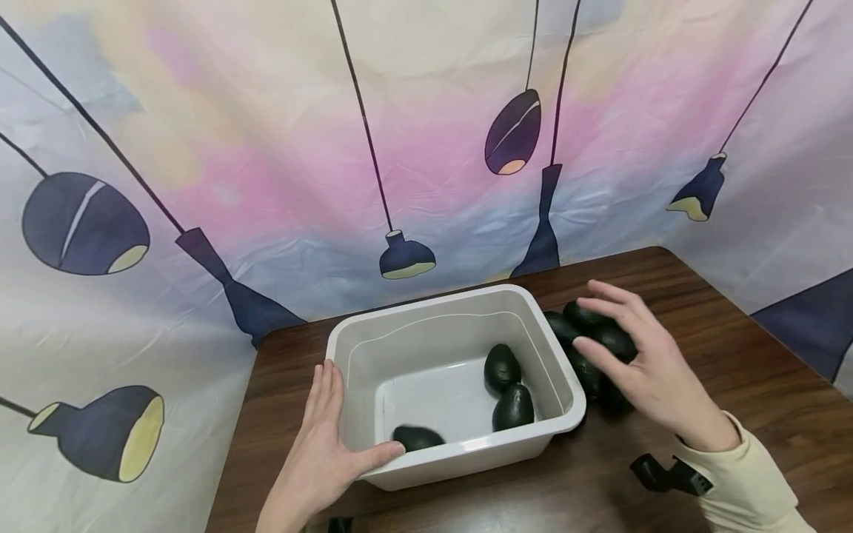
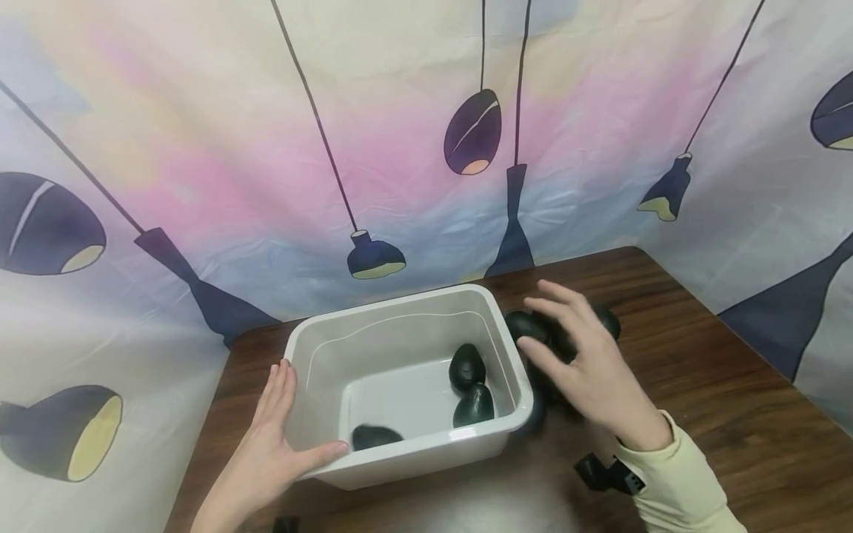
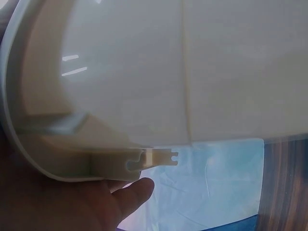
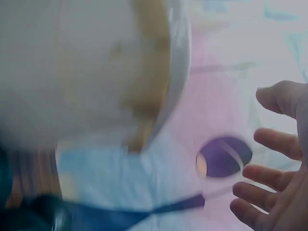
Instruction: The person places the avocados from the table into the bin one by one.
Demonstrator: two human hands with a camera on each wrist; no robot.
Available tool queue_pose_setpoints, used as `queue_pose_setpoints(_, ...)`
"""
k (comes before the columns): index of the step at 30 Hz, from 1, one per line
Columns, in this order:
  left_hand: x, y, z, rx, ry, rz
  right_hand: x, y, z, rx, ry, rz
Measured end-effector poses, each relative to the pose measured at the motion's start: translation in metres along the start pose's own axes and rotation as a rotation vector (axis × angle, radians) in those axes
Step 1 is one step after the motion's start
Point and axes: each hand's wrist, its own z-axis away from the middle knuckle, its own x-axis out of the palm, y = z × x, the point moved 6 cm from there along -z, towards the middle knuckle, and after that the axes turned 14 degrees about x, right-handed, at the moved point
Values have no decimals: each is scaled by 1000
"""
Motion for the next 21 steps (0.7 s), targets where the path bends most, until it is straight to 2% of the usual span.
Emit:
queue_pose_setpoints(3, 0, 0, 0, -2, -4, -1, -11, 24, -4, 67, 76, 30)
queue_pose_setpoints(6, 0, 1, 0, 0, -7, -8, -21, 52, -8, 153, 102, 55)
queue_pose_setpoints(11, 0, 1, 0, -5, -11, -19, -32, 102, -13, 296, 69, 96)
queue_pose_setpoints(15, 0, 1, 1, -11, -12, -13, -30, 134, -11, 386, 14, 148)
queue_pose_setpoints(21, 0, 1, 0, -9, -13, -11, -19, 166, -2, 432, -3, 174)
